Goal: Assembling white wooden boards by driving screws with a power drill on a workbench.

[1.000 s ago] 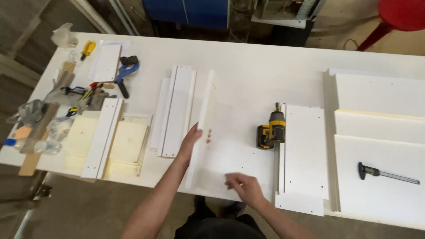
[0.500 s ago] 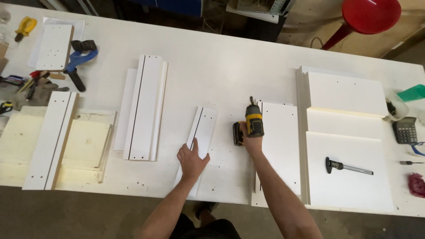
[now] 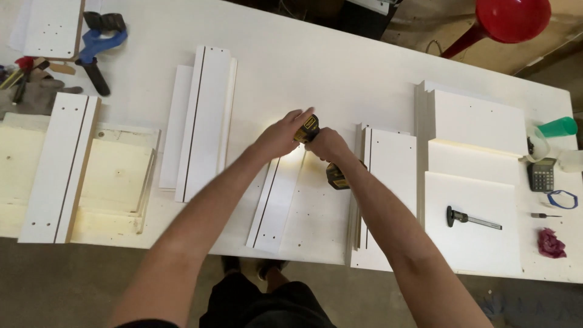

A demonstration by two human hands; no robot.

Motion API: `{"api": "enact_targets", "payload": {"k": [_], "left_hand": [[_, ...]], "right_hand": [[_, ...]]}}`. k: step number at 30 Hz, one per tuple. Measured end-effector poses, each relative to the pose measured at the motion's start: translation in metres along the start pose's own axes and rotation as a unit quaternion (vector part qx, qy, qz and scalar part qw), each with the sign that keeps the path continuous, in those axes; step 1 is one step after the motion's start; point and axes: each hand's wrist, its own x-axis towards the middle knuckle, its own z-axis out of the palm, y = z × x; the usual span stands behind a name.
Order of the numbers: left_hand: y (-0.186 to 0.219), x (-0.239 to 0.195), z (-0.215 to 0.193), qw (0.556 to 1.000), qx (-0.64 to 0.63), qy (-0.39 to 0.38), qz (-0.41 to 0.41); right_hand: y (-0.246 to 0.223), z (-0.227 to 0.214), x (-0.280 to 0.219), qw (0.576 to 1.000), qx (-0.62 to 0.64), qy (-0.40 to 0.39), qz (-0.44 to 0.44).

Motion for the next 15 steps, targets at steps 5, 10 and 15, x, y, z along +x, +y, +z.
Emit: {"api": "enact_targets", "payload": {"k": [5,10,15], "left_hand": [[-0.015,0.042,-0.012,0.991,0.083,-0.097,0.031],[-0.024,0.047,-0.001,0.988,0.094,-0.110,0.050],[-0.033,0.062,0.019,0.985,0.133,-0.102,0.051]], "right_hand": [[-0.002,0.013,0.010,1.000,0.005,-0.016,0.012],[0.006,0.029,0.020,1.000,0.002,-0.011,0.025],[0.011,0.042,0.037,0.999,-0.034,-0.013,0.035]]}}
